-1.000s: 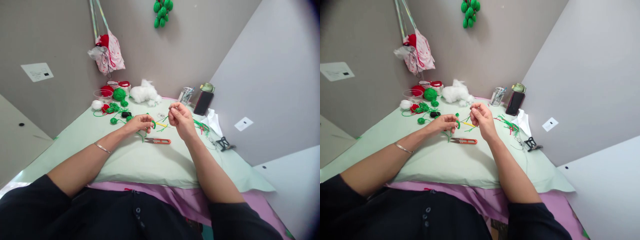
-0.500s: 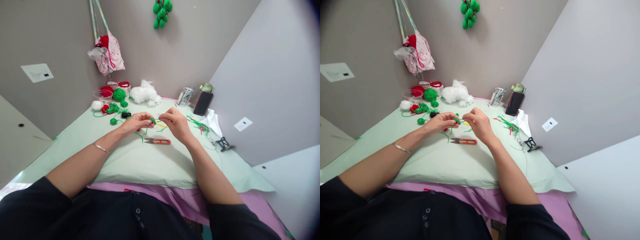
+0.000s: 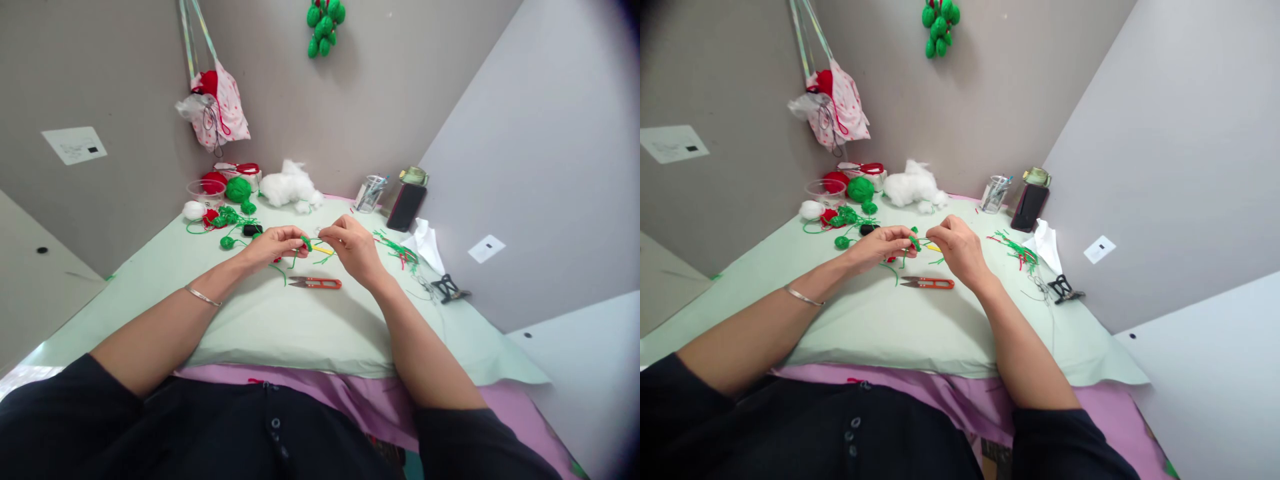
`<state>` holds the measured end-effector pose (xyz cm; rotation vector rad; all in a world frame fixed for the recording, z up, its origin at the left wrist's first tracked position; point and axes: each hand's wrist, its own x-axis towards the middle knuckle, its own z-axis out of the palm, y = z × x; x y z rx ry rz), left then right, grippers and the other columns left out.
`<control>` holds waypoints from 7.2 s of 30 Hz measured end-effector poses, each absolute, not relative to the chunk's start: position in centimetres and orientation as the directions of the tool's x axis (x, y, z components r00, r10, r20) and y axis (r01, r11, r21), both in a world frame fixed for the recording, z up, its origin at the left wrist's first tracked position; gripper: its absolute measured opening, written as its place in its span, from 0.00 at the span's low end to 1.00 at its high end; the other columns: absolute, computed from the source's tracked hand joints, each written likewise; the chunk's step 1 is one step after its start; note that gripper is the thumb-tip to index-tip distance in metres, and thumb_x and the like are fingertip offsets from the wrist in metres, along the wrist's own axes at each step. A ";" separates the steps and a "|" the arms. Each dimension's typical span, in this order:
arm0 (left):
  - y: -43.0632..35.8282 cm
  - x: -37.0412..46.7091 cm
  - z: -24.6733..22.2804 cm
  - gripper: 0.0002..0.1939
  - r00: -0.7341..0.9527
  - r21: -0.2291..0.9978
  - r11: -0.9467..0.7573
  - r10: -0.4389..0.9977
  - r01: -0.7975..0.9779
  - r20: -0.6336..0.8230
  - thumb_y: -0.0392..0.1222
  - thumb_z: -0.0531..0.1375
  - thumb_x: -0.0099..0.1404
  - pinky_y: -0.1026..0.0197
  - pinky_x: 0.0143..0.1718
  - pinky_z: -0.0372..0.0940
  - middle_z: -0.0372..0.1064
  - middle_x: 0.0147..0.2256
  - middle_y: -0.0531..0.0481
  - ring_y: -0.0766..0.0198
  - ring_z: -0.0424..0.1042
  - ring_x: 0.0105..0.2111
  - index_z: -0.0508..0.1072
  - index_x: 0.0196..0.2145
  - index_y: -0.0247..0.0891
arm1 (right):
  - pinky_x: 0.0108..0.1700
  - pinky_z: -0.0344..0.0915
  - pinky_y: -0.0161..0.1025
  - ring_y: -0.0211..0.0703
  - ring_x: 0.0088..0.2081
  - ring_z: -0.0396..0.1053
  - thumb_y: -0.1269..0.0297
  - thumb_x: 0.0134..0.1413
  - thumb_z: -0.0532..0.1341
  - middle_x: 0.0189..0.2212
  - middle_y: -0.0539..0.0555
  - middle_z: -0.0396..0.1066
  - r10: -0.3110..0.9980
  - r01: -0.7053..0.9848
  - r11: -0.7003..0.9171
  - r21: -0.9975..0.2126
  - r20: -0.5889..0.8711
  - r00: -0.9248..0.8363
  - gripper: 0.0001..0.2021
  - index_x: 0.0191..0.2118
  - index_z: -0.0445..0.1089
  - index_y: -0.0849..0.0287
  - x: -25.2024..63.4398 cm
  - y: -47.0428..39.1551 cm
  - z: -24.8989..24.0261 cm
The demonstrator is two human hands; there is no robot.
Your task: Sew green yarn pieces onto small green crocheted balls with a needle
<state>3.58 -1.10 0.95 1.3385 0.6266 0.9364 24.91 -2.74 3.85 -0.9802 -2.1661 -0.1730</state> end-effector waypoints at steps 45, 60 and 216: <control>-1.3 4.0 0.3 0.14 0.553 0.997 -0.066 0.829 -0.049 0.082 0.48 0.66 0.56 0.57 0.40 0.67 0.72 0.31 0.50 0.64 0.73 0.31 0.71 0.33 0.35 | 0.22 0.59 0.32 0.33 0.21 0.65 0.54 0.61 0.57 0.25 0.48 0.69 0.812 0.043 0.472 -0.880 0.415 -0.410 0.10 0.38 0.63 0.56 22.8 -4.8 4.6; -0.9 3.7 0.5 0.17 0.488 0.980 -0.065 0.860 -0.191 0.152 0.44 0.69 0.54 0.62 0.37 0.69 0.74 0.31 0.50 0.66 0.73 0.31 0.72 0.39 0.34 | 0.29 0.60 0.35 0.35 0.26 0.61 0.56 0.57 0.62 0.28 0.50 0.66 0.757 0.251 0.653 -0.715 0.628 -0.179 0.09 0.33 0.71 0.57 24.5 -3.6 5.4; -1.0 3.9 0.3 0.10 0.469 0.993 -0.111 0.876 -0.025 0.110 0.43 0.65 0.54 0.66 0.25 0.61 0.64 0.24 0.56 0.72 0.62 0.21 0.69 0.30 0.36 | 0.34 0.67 0.36 0.37 0.33 0.69 0.64 0.60 0.57 0.38 0.55 0.72 0.627 0.504 0.751 -0.427 0.701 -0.341 0.07 0.35 0.72 0.56 21.9 -3.0 0.2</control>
